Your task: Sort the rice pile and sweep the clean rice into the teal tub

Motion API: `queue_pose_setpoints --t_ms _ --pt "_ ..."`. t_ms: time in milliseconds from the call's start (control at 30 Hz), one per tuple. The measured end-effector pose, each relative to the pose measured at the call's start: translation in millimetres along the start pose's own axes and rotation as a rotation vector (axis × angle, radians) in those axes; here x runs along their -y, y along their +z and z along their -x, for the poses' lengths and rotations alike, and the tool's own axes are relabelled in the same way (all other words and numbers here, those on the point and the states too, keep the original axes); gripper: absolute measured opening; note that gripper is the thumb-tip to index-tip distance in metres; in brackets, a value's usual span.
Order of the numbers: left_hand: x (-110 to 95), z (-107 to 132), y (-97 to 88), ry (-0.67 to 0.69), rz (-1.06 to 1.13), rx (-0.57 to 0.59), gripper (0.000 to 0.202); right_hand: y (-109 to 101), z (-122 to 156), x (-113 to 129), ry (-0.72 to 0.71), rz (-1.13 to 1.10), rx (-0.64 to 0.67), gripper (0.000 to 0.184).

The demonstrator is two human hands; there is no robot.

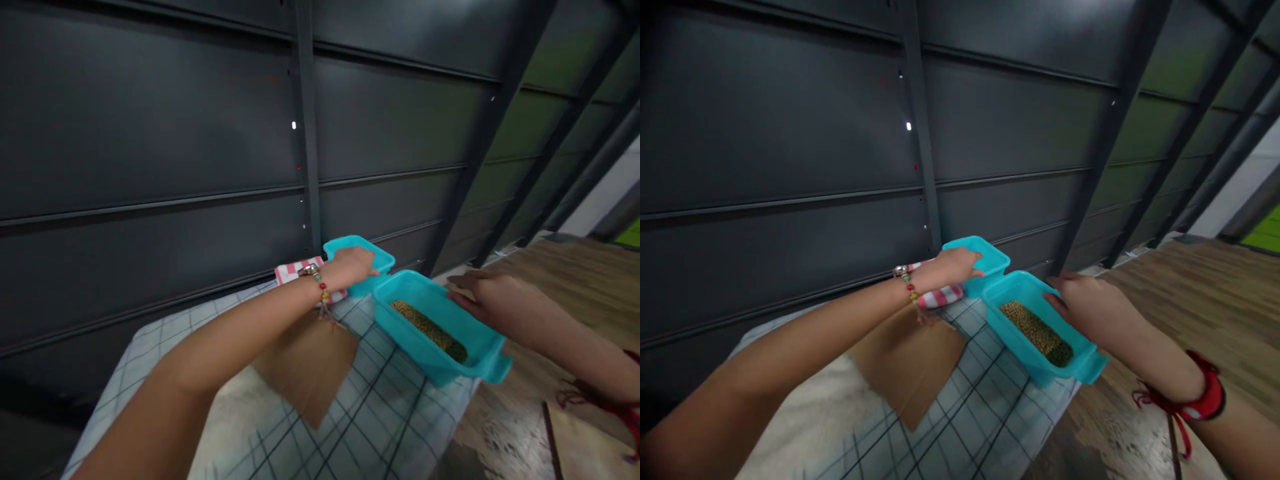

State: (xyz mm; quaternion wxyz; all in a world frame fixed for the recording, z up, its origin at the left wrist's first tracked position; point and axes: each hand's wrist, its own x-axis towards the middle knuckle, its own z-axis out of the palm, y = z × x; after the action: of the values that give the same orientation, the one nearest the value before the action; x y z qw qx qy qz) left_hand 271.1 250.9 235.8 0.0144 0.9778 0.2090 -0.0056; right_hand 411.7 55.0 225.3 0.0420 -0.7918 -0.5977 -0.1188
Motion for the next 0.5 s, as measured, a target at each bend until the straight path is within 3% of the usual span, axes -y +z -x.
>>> queue_pose_setpoints --t_ms 67,133,267,400,500 --pt "23.5 33.0 -6.8 -0.069 -0.001 0.001 0.036 -5.2 -25.5 45.0 -0.192 -0.002 0.145 0.025" --pt "51.5 70.7 -9.3 -0.157 0.000 0.033 0.034 3.9 -52.4 91.6 -0.368 -0.049 0.260 0.023" --pt "112.8 152.8 2.0 -0.336 0.008 0.079 0.040 47.7 -91.5 160.3 -0.410 -0.130 0.380 0.028" --pt "158.9 229.3 26.0 -0.454 0.050 0.118 0.040 79.0 -106.0 185.8 -0.391 -0.200 0.433 0.029" --pt "175.9 271.5 47.3 -0.487 0.098 0.115 0.040 81.1 -111.3 189.1 -0.401 -0.262 0.493 0.022"
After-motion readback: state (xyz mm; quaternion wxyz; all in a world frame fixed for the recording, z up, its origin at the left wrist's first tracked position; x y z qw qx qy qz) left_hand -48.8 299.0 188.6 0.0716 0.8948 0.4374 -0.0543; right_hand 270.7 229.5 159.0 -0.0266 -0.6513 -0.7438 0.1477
